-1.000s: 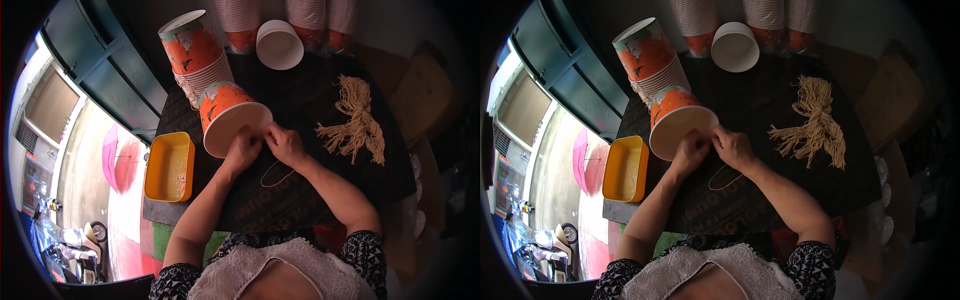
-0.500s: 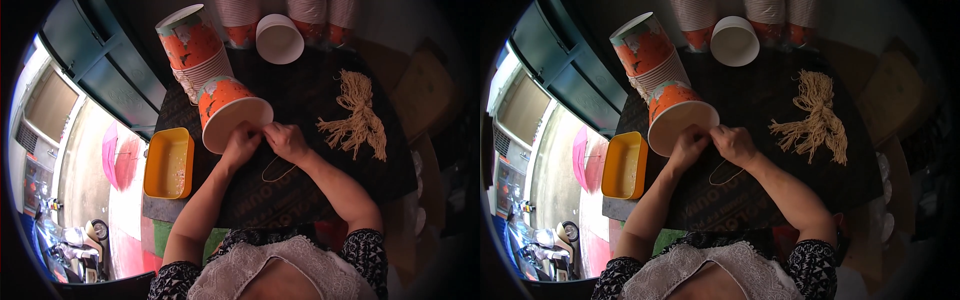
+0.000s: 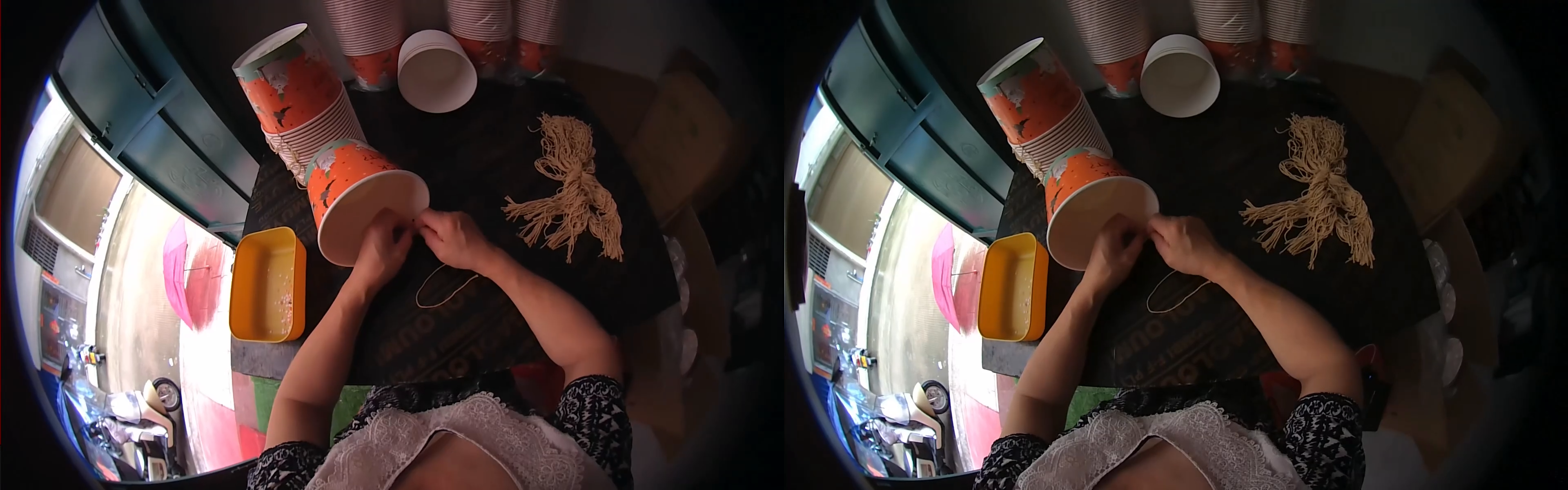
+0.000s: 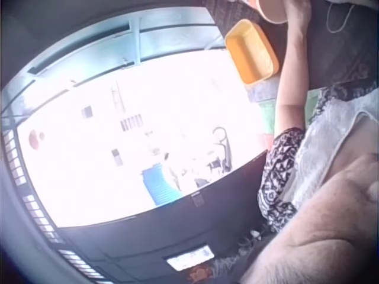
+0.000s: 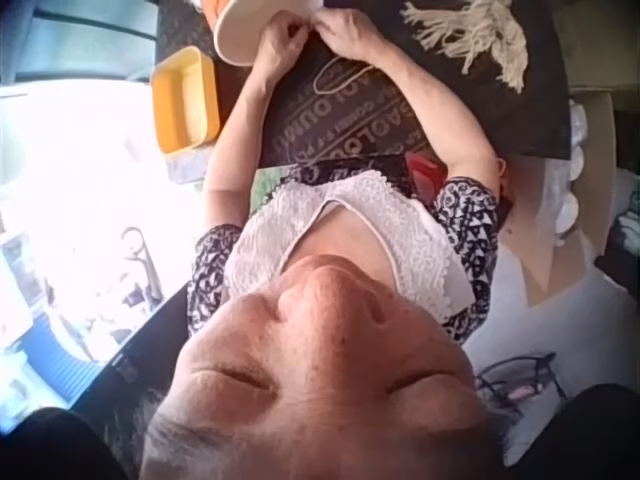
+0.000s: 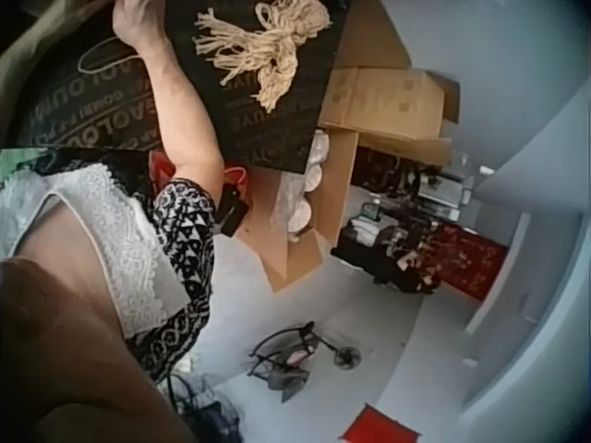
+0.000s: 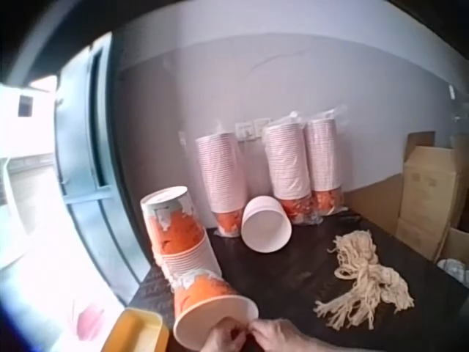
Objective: The recorder is attaching thin cord handles to printed paper buckets by threading them through pre-punched holes and tying knots.
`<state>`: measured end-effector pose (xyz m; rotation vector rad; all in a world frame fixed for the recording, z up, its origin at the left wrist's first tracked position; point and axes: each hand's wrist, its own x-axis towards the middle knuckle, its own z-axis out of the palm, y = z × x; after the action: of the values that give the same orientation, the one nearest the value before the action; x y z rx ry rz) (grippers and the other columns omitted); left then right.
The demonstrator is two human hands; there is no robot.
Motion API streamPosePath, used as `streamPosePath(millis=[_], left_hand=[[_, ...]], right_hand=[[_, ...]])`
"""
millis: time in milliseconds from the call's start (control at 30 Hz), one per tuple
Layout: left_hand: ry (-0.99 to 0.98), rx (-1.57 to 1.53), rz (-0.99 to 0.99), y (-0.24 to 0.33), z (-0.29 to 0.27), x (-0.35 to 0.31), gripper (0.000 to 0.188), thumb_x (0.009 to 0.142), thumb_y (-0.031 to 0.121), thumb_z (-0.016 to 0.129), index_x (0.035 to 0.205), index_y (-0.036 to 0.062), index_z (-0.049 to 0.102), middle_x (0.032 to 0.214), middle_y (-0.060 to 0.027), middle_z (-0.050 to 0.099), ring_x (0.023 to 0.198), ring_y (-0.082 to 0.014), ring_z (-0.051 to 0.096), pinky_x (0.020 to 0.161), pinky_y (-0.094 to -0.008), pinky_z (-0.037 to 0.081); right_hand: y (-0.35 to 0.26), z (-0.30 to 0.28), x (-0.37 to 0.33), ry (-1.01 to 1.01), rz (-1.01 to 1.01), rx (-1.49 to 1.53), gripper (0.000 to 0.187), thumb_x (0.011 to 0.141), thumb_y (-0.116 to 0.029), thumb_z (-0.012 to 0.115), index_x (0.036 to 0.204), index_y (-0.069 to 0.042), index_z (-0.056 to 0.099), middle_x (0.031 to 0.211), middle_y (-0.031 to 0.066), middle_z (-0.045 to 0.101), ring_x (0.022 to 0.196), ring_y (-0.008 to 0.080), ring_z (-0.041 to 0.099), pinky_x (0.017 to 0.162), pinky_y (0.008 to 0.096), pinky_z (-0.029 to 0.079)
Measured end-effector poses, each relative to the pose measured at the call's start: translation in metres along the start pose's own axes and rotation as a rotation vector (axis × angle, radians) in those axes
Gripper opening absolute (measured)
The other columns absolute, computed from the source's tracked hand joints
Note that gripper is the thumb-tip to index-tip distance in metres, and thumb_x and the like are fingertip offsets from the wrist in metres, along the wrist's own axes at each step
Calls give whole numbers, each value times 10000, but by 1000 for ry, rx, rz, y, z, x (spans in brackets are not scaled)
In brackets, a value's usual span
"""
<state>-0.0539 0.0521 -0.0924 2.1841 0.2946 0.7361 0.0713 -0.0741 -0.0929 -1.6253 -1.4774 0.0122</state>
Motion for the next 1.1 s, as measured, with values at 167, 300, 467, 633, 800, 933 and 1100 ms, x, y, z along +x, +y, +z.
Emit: streamPosePath(millis=[167, 300, 467, 633, 800, 933, 1100], left_hand=[[7, 45, -16, 7, -4, 1, 99, 755, 1, 651, 853, -14, 638, 863, -176, 604, 817, -315, 611, 743, -365, 493], [-42, 86, 38, 5, -4, 2, 91, 745, -8, 638, 836, -14, 645, 893, -181, 605, 867, -319, 603, 782, -378, 484], [-71, 89, 79, 4, -5, 1, 144, 766, -2, 605, 906, -23, 629, 956, -156, 597, 895, -263, 593, 780, -326, 481], [-68, -49, -42, 11, -2, 1, 112, 740, -1, 637, 849, -20, 652, 918, -164, 609, 908, -303, 600, 817, -370, 480], [-54, 23, 7, 1, -2, 1, 128, 782, 23, 625, 898, -32, 630, 924, -141, 609, 857, -228, 615, 754, -302, 490], [-1, 27, -74, 1, -1, 3, 94, 792, 19, 629, 874, -27, 639, 865, -156, 641, 804, -235, 642, 724, -318, 499], [20, 1, -144, 12, -1, 7, 92, 811, 40, 621, 858, -36, 642, 781, -152, 656, 749, -224, 652, 686, -324, 503]], right_hand=[[6, 0, 3, -32, 125, 47, 74, 840, -58, 576, 896, -27, 613, 775, 173, 648, 718, 332, 655, 596, 382, 497], [7, 1, 6, -27, 137, 94, 75, 836, -57, 576, 887, -23, 620, 771, 171, 651, 708, 323, 657, 599, 375, 499], [4, 1, 5, -3, 135, 114, 91, 854, -121, 573, 868, -40, 612, 764, 186, 646, 720, 372, 642, 609, 440, 513], [4, 4, 2, 6, 176, 7, 74, 822, -94, 604, 869, -40, 623, 753, 162, 648, 692, 331, 650, 586, 389, 500], [3, 5, 1, 35, 111, 5, 76, 836, -126, 605, 842, -51, 605, 725, 164, 644, 679, 351, 646, 583, 431, 517], [0, -1, 2, 54, 58, 29, 70, 831, -120, 615, 840, -50, 613, 716, 160, 645, 670, 345, 652, 567, 421, 520], [0, -11, 0, 8, 103, -5, 104, 781, -84, 636, 880, -55, 647, 693, 133, 648, 632, 295, 657, 555, 365, 506]])
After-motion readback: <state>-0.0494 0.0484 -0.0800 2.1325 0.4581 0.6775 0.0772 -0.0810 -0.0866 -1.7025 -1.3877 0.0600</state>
